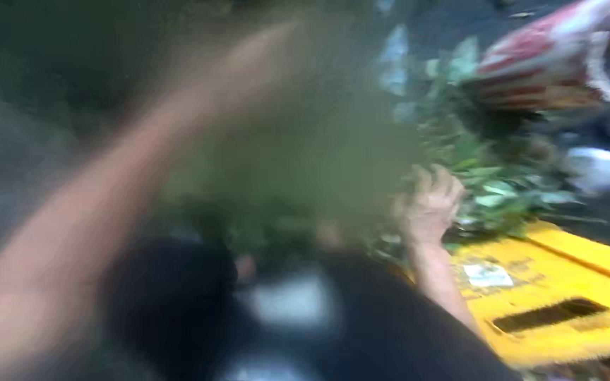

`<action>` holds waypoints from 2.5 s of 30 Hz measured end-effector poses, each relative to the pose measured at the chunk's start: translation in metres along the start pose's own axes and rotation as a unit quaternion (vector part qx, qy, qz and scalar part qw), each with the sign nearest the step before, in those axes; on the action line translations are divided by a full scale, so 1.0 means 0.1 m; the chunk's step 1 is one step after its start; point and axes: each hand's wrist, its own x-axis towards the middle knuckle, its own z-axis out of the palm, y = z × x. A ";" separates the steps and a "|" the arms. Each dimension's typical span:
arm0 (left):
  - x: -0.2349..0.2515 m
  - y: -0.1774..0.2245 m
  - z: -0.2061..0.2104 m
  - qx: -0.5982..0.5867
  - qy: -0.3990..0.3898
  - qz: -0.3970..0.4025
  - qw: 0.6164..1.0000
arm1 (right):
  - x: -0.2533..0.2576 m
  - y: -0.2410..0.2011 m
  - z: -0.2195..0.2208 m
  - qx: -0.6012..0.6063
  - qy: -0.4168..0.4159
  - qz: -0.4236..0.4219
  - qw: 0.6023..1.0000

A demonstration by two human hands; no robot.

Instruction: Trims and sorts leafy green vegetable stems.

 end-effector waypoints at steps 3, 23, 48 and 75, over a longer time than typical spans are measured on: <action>-1.01 -0.16 -0.82 0.028 0.188 -0.157 0.969 | 0.12 -0.11 0.16 -0.033 -0.119 -0.135 0.983; -1.74 -3.39 0.59 0.259 0.245 -0.256 0.899 | 0.10 -0.30 -1.04 0.056 -0.306 -0.059 0.949; -0.47 -0.69 2.03 0.138 0.039 0.107 0.984 | 0.10 0.37 -0.55 0.190 0.050 0.016 0.980; 0.16 -0.46 1.86 -0.299 -0.137 -0.205 0.922 | 0.50 -0.22 0.24 0.641 -0.155 0.065 0.749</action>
